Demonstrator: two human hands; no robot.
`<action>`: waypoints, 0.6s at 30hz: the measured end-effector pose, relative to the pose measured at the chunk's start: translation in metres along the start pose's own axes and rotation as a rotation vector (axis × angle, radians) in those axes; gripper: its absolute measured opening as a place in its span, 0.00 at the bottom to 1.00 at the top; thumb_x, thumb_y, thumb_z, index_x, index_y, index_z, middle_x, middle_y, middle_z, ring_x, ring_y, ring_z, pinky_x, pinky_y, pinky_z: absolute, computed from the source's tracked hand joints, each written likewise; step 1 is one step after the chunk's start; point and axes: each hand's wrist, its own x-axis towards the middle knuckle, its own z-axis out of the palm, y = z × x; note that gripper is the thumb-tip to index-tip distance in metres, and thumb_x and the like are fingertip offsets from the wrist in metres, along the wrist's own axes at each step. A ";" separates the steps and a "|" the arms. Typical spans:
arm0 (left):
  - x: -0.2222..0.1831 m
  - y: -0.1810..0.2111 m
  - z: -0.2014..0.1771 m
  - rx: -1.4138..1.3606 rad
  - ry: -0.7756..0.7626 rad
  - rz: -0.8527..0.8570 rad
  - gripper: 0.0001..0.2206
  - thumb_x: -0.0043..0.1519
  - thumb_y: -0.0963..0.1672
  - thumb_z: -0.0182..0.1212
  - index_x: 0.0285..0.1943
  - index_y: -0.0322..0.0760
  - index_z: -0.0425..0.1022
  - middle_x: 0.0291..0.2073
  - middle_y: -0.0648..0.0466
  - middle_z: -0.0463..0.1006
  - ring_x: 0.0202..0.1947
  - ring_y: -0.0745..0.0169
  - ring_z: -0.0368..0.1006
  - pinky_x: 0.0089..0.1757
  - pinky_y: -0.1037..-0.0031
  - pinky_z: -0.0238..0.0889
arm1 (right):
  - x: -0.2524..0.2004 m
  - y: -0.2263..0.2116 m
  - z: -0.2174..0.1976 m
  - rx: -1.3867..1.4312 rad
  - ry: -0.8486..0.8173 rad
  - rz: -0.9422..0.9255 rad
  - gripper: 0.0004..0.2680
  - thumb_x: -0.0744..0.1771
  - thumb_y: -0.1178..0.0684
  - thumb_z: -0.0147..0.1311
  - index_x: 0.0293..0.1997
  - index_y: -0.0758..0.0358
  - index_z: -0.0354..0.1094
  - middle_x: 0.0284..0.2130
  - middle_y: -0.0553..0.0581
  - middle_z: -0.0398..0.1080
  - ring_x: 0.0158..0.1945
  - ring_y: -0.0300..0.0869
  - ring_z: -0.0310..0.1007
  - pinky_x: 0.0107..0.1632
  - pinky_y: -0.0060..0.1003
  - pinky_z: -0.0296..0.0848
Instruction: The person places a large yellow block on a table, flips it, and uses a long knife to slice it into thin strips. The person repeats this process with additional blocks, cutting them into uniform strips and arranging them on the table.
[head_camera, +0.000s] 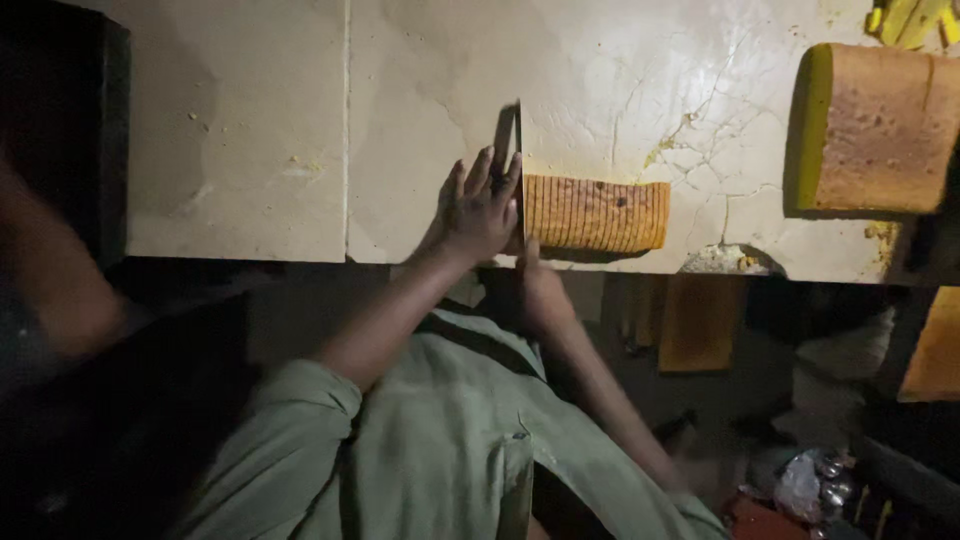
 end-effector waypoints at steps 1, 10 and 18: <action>0.001 -0.003 0.001 -0.001 -0.077 0.015 0.34 0.71 0.50 0.44 0.82 0.40 0.32 0.78 0.39 0.46 0.78 0.42 0.36 0.69 0.41 0.27 | 0.012 -0.007 -0.014 0.105 0.048 -0.062 0.21 0.64 0.52 0.61 0.55 0.76 0.53 0.41 0.72 0.76 0.40 0.59 0.80 0.41 0.52 0.78; -0.016 0.004 -0.025 0.055 0.131 0.061 0.33 0.70 0.49 0.44 0.82 0.36 0.35 0.79 0.43 0.50 0.78 0.41 0.40 0.69 0.41 0.34 | -0.064 0.003 0.012 0.040 -0.148 0.099 0.29 0.64 0.49 0.51 0.69 0.75 0.42 0.34 0.71 0.74 0.34 0.61 0.74 0.34 0.52 0.74; -0.013 0.012 -0.049 0.072 0.040 0.018 0.32 0.70 0.50 0.44 0.81 0.36 0.37 0.76 0.36 0.49 0.76 0.39 0.42 0.68 0.44 0.35 | -0.026 0.020 0.043 0.090 0.032 -0.034 0.20 0.68 0.55 0.49 0.64 0.73 0.46 0.39 0.70 0.74 0.34 0.62 0.75 0.33 0.53 0.73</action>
